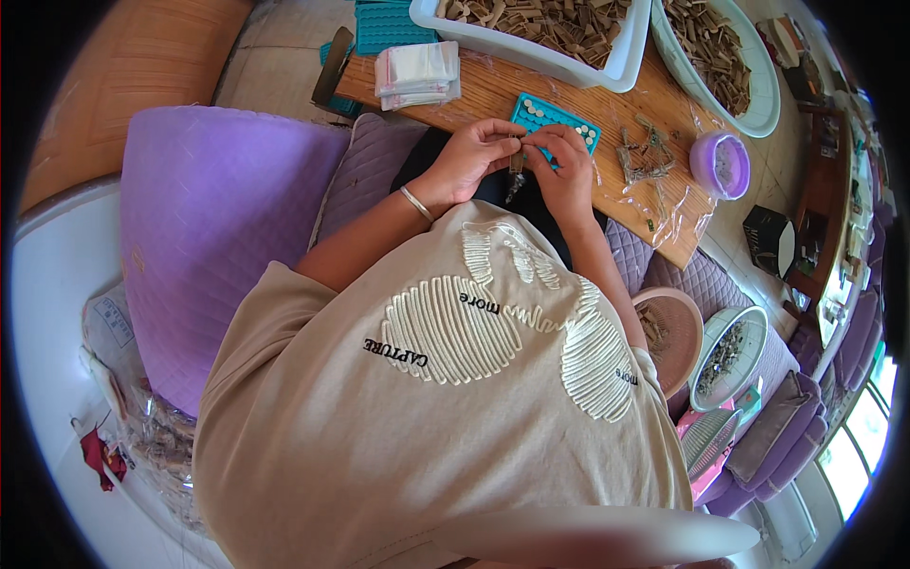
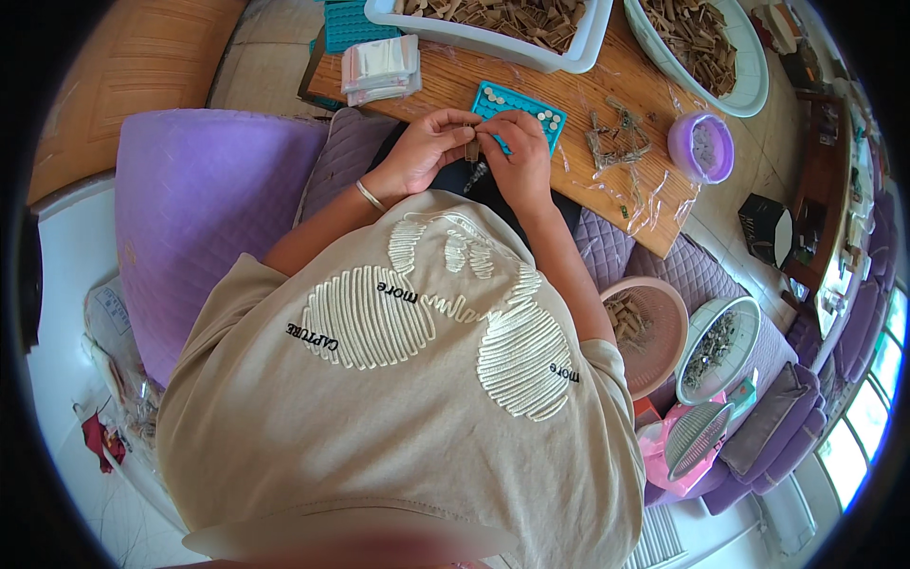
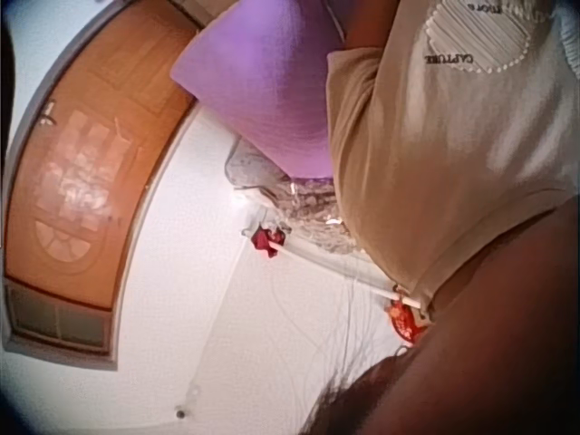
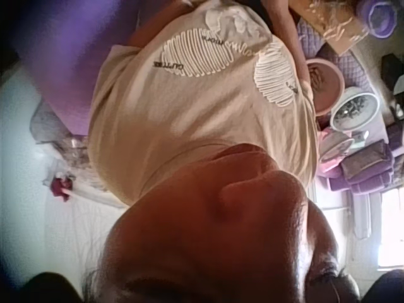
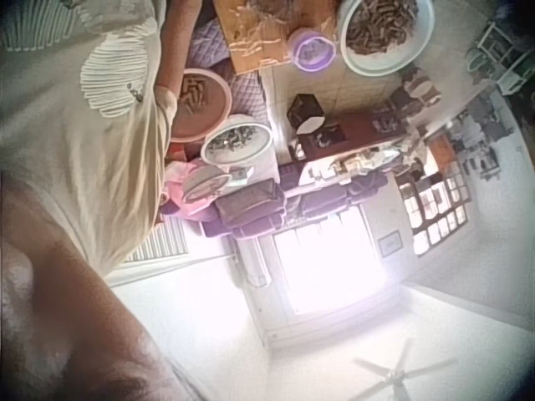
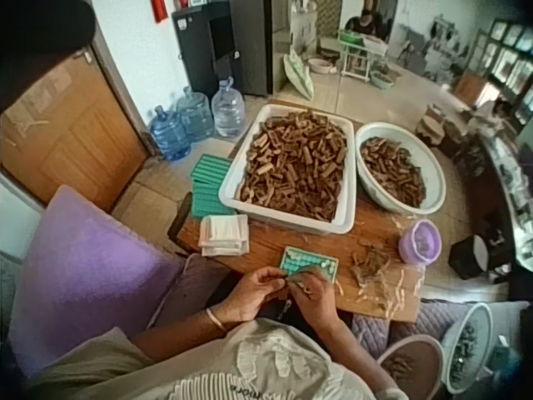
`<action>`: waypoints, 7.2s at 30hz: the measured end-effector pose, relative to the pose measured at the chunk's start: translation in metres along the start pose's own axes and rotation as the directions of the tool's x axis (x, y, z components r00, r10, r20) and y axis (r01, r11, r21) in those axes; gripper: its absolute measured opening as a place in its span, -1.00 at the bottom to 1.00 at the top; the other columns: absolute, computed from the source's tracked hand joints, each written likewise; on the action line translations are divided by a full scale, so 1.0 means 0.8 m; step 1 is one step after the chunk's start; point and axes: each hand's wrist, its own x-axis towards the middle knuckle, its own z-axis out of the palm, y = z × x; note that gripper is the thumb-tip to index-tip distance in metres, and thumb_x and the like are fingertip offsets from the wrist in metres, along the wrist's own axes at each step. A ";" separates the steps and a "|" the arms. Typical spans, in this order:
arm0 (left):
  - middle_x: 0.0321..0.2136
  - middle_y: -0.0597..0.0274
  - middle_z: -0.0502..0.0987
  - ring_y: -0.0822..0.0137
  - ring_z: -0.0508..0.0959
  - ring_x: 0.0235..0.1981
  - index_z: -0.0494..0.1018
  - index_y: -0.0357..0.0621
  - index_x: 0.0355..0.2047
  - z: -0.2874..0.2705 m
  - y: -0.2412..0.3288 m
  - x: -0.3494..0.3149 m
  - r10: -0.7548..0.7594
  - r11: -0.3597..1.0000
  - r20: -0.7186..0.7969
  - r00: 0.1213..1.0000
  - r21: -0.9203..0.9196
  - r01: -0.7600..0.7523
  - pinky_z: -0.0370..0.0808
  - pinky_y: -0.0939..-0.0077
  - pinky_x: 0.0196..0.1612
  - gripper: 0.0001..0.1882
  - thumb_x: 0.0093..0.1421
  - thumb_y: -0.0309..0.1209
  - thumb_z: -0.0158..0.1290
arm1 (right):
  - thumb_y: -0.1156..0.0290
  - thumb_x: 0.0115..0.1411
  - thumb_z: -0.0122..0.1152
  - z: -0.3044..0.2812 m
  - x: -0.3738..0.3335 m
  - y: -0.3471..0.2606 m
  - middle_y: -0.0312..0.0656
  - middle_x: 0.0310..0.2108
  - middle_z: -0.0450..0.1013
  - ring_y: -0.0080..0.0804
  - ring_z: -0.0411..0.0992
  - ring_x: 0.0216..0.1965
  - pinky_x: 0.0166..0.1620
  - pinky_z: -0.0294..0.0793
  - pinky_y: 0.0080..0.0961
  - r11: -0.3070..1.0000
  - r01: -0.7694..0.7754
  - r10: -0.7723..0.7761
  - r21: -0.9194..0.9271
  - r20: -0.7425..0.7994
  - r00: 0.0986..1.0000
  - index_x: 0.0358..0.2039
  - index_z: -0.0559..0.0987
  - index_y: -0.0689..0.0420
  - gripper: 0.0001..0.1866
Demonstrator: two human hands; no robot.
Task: The person assembles small objects by hand, inserting a small component into a wooden block and securing it.
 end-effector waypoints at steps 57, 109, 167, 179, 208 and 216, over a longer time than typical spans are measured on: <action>-0.22 0.27 0.55 0.54 0.50 -0.22 0.46 -0.31 -0.10 0.011 0.013 -0.027 0.011 0.925 0.145 0.989 0.375 -0.065 0.44 0.63 -0.12 -0.73 0.20 -0.47 0.10 | 0.59 -0.12 0.30 -0.033 -0.006 -0.017 -0.14 -0.36 0.44 -0.16 0.41 -0.26 -0.22 0.41 -0.33 0.996 0.083 -0.090 0.040 0.201 0.976 -0.49 0.52 0.17 -0.85; -0.10 0.29 0.43 0.49 0.43 -0.03 0.35 -0.16 0.00 0.087 0.039 -0.018 0.339 0.933 0.250 0.907 0.036 -0.358 0.42 0.56 0.05 -0.64 0.19 -0.51 0.12 | 0.67 0.14 0.17 -0.042 -0.031 -0.081 -0.29 -0.27 0.40 -0.61 0.37 -0.24 -0.16 0.39 -0.68 0.693 -0.147 0.414 0.706 -0.223 0.882 -0.19 0.40 0.21 -0.77; -0.12 0.18 0.49 0.35 0.48 -0.09 0.41 -0.18 -0.01 0.097 0.032 0.005 -0.100 0.970 0.316 0.944 -0.182 0.163 0.44 0.46 0.01 -0.72 0.27 -0.45 -0.01 | 0.46 0.14 0.12 -0.287 0.051 0.052 -0.11 -0.31 0.55 -0.22 0.54 -0.27 -0.19 0.49 -0.32 0.591 -0.446 0.262 -0.672 -0.363 0.894 -0.25 0.58 0.08 -0.84; -0.10 0.13 0.48 0.26 0.49 -0.03 0.35 -0.21 0.04 0.108 0.040 -0.039 -0.070 0.967 0.406 0.911 -0.198 0.162 0.45 0.47 0.03 -0.65 0.26 -0.39 0.04 | 0.68 0.12 0.20 -0.117 -0.022 -0.080 -0.20 -0.31 0.51 -0.51 0.52 -0.28 -0.19 0.53 -0.61 0.932 -0.145 0.216 0.333 -0.186 0.959 -0.29 0.52 0.29 -0.87; -0.27 0.21 0.50 0.33 0.54 -0.14 0.38 -0.20 -0.07 0.107 0.039 -0.049 -0.096 0.970 0.321 0.942 -0.183 0.161 0.48 0.49 -0.03 -0.73 0.24 -0.41 0.07 | 0.66 0.08 0.24 -0.104 -0.030 -0.084 -0.14 -0.34 0.52 -0.47 0.54 -0.31 -0.28 0.55 -0.58 0.958 -0.164 0.199 0.236 -0.135 0.971 -0.30 0.55 0.27 -0.86; -0.12 0.11 0.48 0.24 0.52 -0.04 0.35 -0.26 -0.04 0.104 0.035 -0.044 -0.087 0.958 0.419 0.904 -0.215 0.192 0.46 0.42 0.07 -0.70 0.25 -0.43 0.05 | 0.66 0.04 0.23 -0.120 -0.022 -0.090 -0.16 -0.31 0.51 -0.38 0.51 -0.30 -0.28 0.54 -0.55 0.999 -0.045 0.048 0.030 -0.114 0.992 -0.37 0.55 0.27 -0.89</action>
